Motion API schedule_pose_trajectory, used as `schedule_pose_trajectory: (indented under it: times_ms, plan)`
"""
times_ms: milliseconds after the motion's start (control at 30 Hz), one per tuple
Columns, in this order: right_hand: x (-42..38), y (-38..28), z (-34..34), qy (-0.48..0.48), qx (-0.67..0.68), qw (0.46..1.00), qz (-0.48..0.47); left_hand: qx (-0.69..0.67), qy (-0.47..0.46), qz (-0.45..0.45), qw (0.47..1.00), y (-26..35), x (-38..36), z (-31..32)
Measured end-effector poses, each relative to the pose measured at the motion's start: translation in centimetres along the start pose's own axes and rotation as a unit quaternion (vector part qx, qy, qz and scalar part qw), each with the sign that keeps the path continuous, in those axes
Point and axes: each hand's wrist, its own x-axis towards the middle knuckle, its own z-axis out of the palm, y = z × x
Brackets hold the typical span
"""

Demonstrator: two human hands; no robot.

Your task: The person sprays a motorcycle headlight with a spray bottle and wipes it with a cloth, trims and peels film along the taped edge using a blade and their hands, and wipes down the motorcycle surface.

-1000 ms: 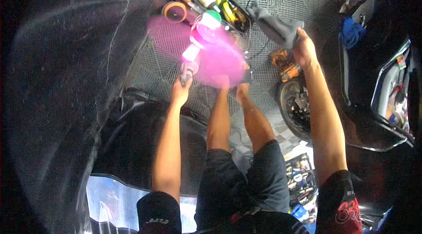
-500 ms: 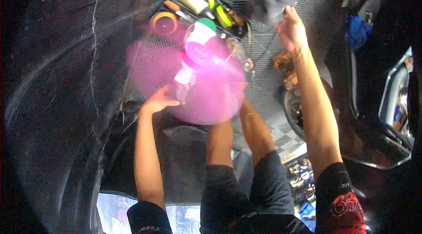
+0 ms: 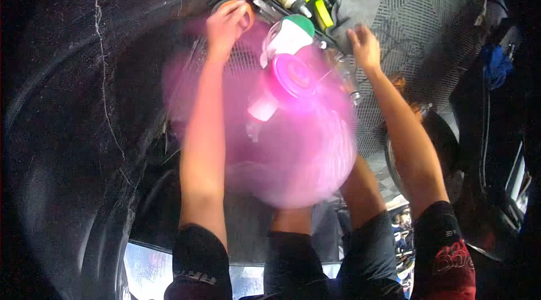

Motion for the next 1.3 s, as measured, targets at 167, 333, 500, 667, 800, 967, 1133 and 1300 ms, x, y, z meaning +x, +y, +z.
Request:
schedule_pose_trajectory:
  times_ms: [167, 333, 500, 667, 800, 967, 1133, 1300]
  plan:
    - [0.9, -0.6, -0.4, -0.044, -0.074, 0.993, -0.087, -0.012, -0.005, 0.019, 1.000, -1.1, 1.5, 2.4]
    - [0.3, -1.6, -1.6, -0.055, -0.102, 0.986, -0.119, -0.103, -0.008, 0.017, 0.995, -2.6, 2.2, 3.4]
    - [-2.4, -1.8, -3.5, -0.019, -0.070, 0.990, -0.122, -0.222, 0.123, 0.017, 0.967, -1.0, -2.5, 0.5]
    - [-11.6, 1.7, -9.1, 0.008, 0.035, 0.999, -0.018, -0.233, 0.263, -0.042, 0.935, 1.7, -22.2, -3.5]
    - [-25.1, -1.7, -19.7, -0.230, 0.117, 0.961, 0.098, -0.197, 0.306, -0.083, 0.928, 2.1, -43.2, -6.0]
    - [-46.5, -2.7, -32.1, -0.149, -0.052, 0.987, -0.010, -0.179, 0.318, -0.137, 0.921, 2.0, -65.9, -2.9]
    - [-67.1, -1.4, -46.3, -0.254, -0.142, 0.949, 0.124, -0.166, 0.166, -0.073, 0.969, 2.4, -75.4, 5.1]
    - [-82.3, 7.5, -51.1, -0.252, 0.276, 0.875, 0.308, -0.068, -0.032, 0.069, 0.995, 10.3, -81.1, 12.5]
